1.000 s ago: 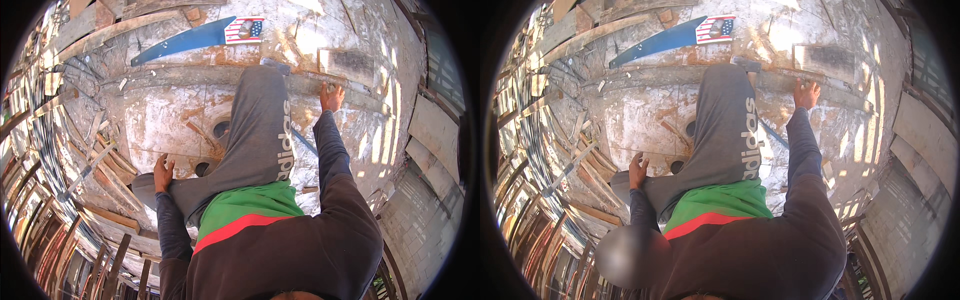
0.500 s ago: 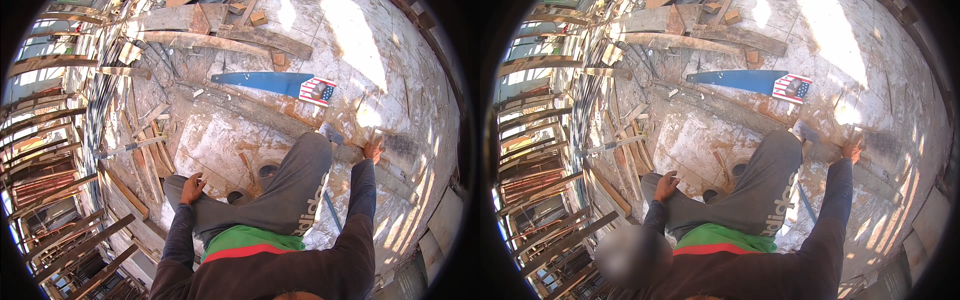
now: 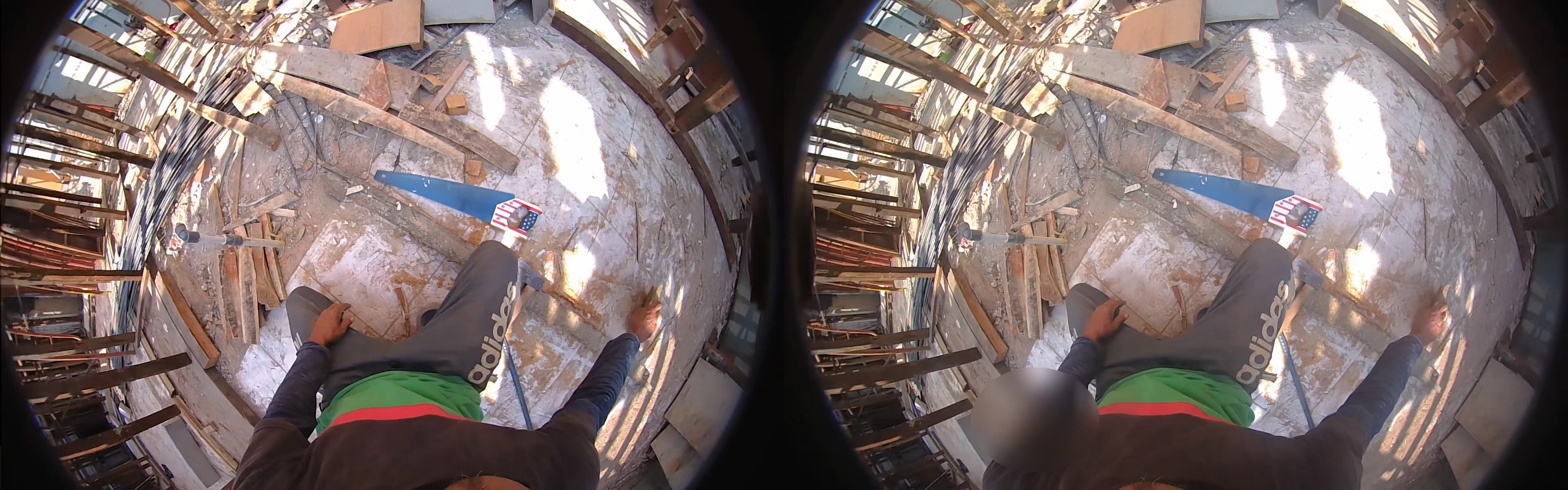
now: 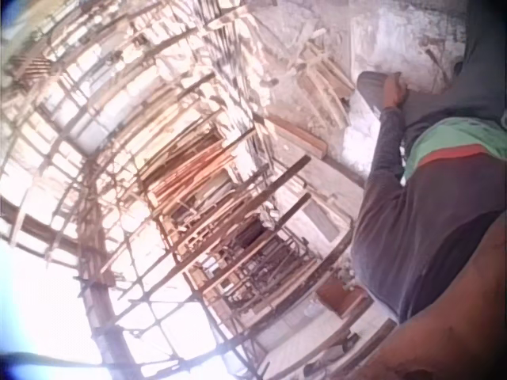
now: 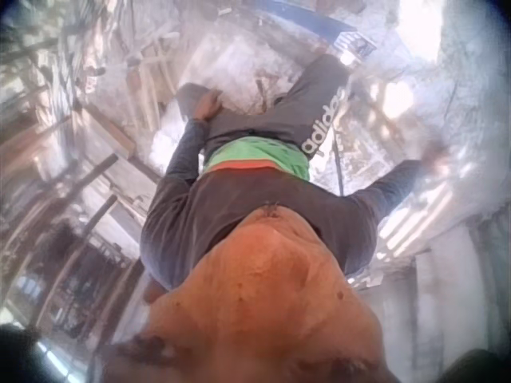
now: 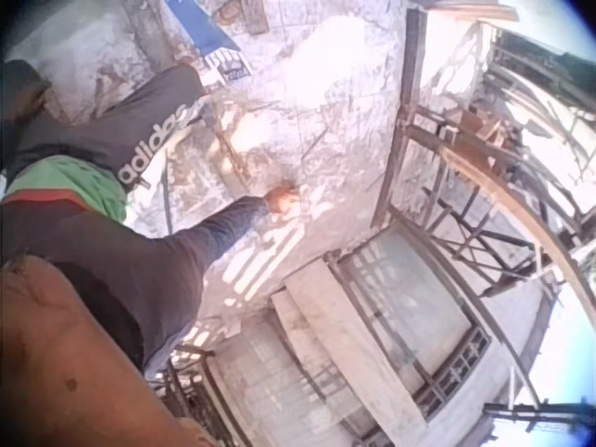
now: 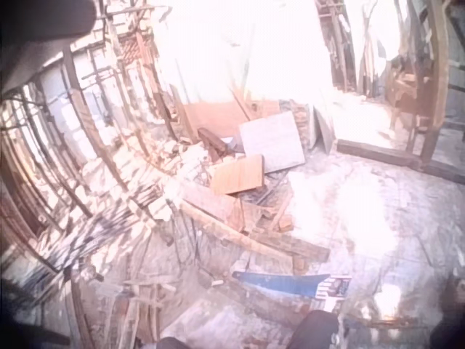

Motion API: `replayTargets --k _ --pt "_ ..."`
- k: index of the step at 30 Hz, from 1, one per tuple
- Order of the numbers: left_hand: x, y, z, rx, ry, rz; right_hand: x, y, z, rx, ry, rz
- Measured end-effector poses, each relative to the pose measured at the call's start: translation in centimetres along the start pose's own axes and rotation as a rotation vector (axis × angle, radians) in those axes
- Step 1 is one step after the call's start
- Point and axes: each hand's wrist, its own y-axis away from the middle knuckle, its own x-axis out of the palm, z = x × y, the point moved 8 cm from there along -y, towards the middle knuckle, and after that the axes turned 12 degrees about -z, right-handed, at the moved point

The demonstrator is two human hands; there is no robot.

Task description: The person sits on the floor and uses a hand saw to cut a piece of wood. After cutting, the person uses a hammer to break the wood into smaller pieces.

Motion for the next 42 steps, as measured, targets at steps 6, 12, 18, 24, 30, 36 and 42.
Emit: replayTargets --k 6,12,18,24,30,36,42 --pt "1.5 -2.7 -1.6 0.013 0.161 0.048 -12.7 -10.2 0.4 -0.228 -0.311 -0.105" --pt "-1.0 -6.1 -5.9 0.234 0.279 -0.062 -34.3 -1.1 20.2 -0.289 -0.966 0.017" --pt "-11.8 -7.9 -12.3 0.376 0.468 -0.441 -42.5 6.6 39.0 -0.866 -1.136 -0.119" --pt "-26.4 -7.6 -15.2 0.467 0.320 -0.843 -46.3 19.5 55.6 -1.257 -1.408 0.093" --pt "-28.8 -9.2 -11.4 0.400 0.218 -0.869 -45.5 34.6 64.3 -1.635 -1.422 0.330" --pt "-24.7 -8.6 -5.8 0.160 0.220 -0.626 -47.9 42.3 64.0 -1.690 -1.389 0.471" --pt "-24.8 -5.1 -6.9 0.378 0.264 -0.930 -37.6 40.0 61.1 -0.447 -1.302 1.531"
